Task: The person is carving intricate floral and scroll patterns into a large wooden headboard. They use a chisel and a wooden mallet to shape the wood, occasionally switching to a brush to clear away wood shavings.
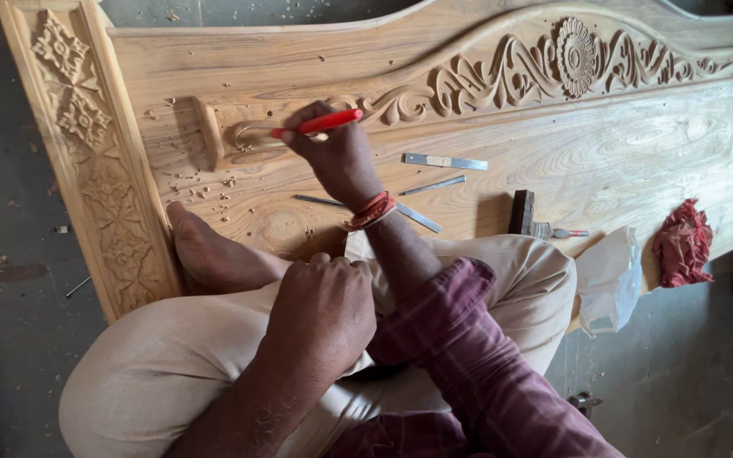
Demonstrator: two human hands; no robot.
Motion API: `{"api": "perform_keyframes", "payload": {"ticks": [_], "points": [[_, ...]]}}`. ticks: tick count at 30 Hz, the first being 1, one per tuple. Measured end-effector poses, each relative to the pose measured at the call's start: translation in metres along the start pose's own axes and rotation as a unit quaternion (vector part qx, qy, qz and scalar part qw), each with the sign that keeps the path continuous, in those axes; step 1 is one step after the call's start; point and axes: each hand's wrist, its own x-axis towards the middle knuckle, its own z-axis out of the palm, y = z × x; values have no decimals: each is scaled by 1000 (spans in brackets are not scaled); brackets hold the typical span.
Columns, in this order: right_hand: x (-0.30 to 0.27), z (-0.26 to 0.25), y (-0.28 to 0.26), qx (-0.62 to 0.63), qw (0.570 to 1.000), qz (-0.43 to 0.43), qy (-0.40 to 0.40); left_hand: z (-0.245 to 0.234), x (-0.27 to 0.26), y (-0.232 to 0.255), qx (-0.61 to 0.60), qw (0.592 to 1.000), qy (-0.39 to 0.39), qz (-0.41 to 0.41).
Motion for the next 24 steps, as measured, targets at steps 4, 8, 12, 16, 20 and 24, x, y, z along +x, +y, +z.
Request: {"api": "perform_keyframes", "payload": {"ticks": [4,8,12,16,20,24], "points": [[2,-3,-17,195,979,62,14,-2,-3,-6,-17,1000,4,-1],[-8,-22,-22,101,988,49,106,0,-3,-2,10,1000,-20,12],[-21,16,-21,-188,979,-33,74,0,-4,0,24,998,-42,29],[-18,65,-21,145,989,15,-32,3,-9,-4,17,999,-25,42],[-12,35,-19,239,969,55,0,5,-10,-2,-1,999,-17,34],[-21,3,-12,9,994,9,111,5,-9,2,-30,998,-23,47]]}}
